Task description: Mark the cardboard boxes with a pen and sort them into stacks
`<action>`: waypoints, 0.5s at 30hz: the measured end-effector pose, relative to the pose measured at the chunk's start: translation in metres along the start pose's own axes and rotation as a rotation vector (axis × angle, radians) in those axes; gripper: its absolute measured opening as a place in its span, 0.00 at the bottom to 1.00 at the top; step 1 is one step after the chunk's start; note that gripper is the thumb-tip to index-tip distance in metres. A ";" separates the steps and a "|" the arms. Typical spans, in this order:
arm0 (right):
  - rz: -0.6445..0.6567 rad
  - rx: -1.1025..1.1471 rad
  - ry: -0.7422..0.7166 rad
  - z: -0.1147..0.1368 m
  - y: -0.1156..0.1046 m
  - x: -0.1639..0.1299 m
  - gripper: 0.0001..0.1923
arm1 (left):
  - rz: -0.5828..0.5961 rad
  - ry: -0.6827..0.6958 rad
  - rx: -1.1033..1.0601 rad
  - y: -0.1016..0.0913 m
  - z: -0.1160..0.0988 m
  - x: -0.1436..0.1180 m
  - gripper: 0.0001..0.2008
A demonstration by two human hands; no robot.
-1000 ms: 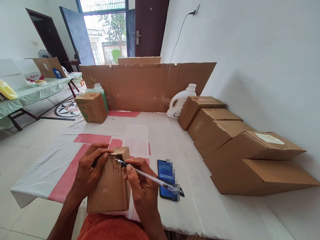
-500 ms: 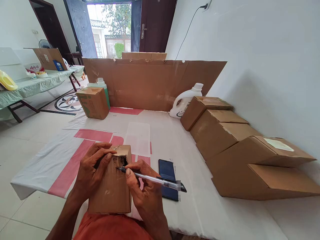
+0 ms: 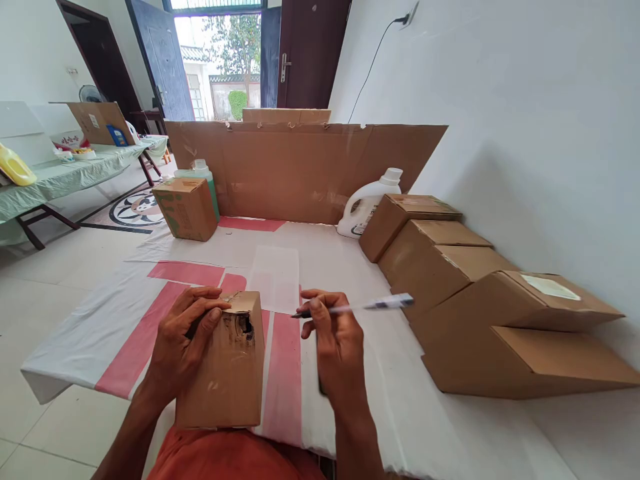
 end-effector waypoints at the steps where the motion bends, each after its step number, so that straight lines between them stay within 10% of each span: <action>1: 0.063 -0.110 0.050 -0.013 0.002 0.008 0.16 | 0.000 0.001 0.002 0.000 0.000 0.000 0.10; 7: 0.315 -0.716 0.287 -0.091 0.034 0.008 0.01 | 0.008 0.014 0.034 -0.002 0.001 0.000 0.10; 15: 0.333 -0.956 0.351 -0.098 0.048 -0.020 0.10 | -0.003 0.012 0.061 -0.004 0.001 0.003 0.10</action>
Point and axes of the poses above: each hand's wrist, its own x-axis towards the middle knuckle, its own y-axis out of the palm, z = x × y, the point moved 2 cm from there along x, towards the middle knuckle, and after that the axes turned 3 degrees about z, right-handed, at the moved point
